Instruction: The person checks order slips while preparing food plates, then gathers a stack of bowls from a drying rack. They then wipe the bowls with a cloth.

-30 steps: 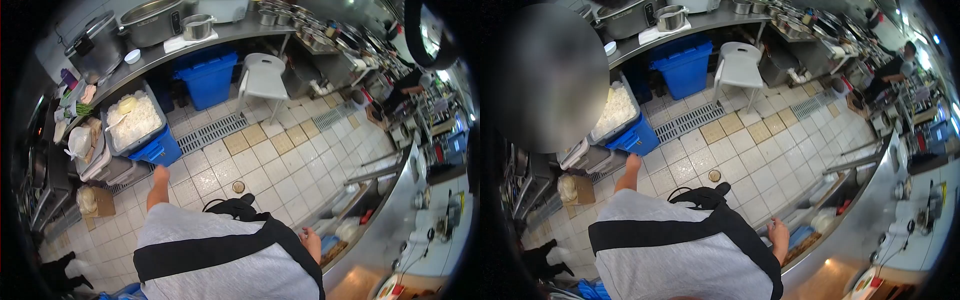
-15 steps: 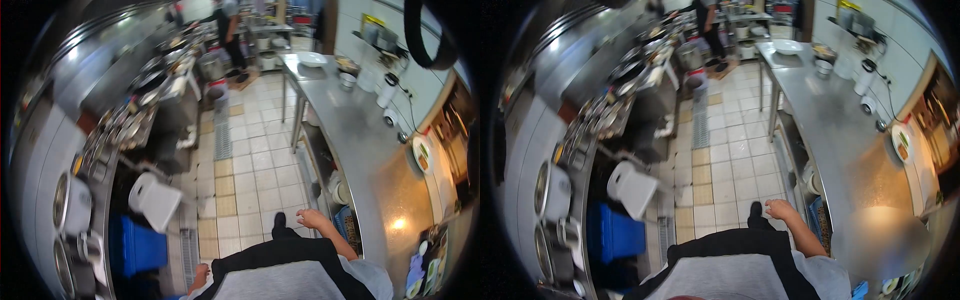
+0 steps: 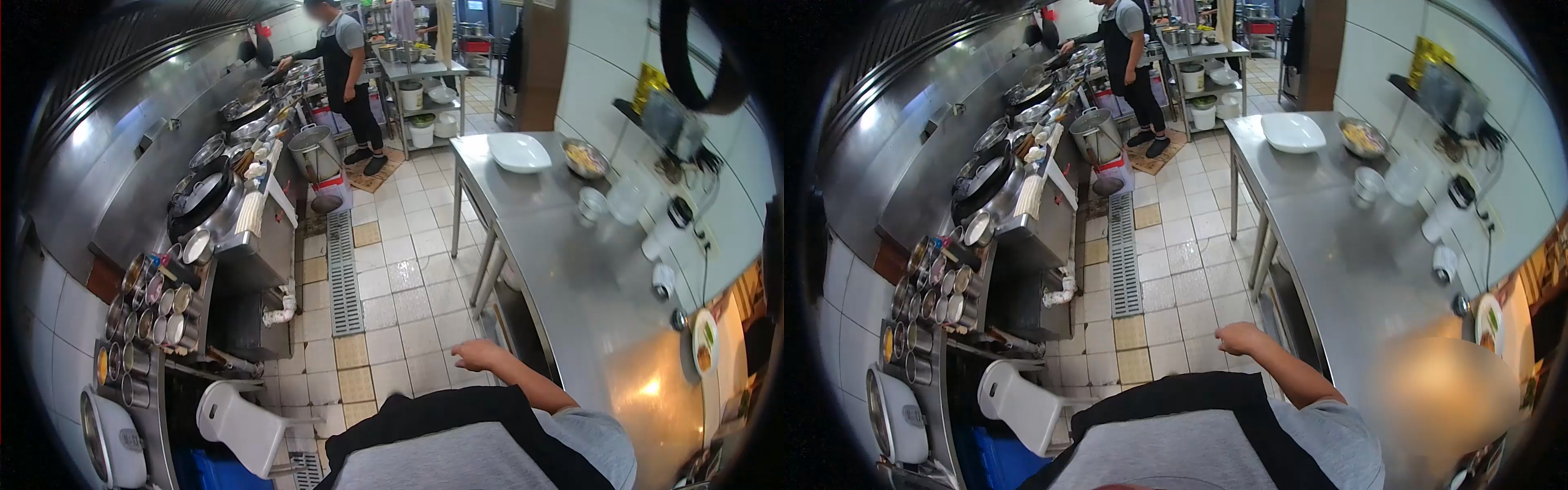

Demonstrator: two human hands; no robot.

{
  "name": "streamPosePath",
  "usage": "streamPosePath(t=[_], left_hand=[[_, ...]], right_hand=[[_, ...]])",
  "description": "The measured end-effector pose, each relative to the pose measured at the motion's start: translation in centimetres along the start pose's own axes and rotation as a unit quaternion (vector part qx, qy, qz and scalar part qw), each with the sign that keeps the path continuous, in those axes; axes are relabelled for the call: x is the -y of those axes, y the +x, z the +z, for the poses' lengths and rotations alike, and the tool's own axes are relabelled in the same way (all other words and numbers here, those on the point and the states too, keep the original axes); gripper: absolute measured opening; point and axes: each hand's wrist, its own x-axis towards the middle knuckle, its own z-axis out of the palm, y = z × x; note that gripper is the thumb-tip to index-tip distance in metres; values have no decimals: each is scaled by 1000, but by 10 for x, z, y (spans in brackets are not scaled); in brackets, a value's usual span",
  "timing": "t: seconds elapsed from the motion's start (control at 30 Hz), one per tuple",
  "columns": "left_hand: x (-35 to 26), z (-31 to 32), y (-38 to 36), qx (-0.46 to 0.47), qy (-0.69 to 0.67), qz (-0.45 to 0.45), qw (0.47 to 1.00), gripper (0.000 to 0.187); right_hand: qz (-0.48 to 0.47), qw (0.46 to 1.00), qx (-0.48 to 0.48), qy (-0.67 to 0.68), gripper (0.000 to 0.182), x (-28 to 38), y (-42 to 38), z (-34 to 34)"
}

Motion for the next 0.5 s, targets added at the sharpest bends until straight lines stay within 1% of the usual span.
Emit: streamPosePath(t=[0.07,0.17,0.2,0.23,0.3,0.33,0.37,0.4,0.43,0.47,0.5], left_hand=[[-45,-31,21,26,36,3,999,27],[-104,-88,65,54,92,10,994,29],[-125,-107,83,64,115,20,991,29],[-146,-128,101,79,144,37,986,30],[-183,-173,140,110,233,121,958,31],[-198,-192,169,132,311,207,918,32],[-260,-189,160,121,190,96,970,35],[-322,-185,149,101,92,32,990,38],[-383,-186,132,71,-12,-8,997,41],[-433,-181,124,40,-97,-30,994,44],[-457,-183,157,61,-58,-39,996,44]], right_hand=[[-44,997,-58,9,35,-10,59,-44],[-11,999,-46,3,37,-30,143,-100],[15,999,-40,-16,37,-33,161,-120],[13,999,-30,-9,37,-42,183,-139],[16,1000,-3,9,37,-62,217,-162],[10,999,-15,39,38,-70,227,-182],[19,998,-34,47,38,-79,235,-201],[28,997,-53,57,38,-89,243,-221],[35,994,-72,67,38,-100,251,-238],[60,991,-89,79,38,-112,260,-253],[84,987,-104,90,38,-127,268,-266]])
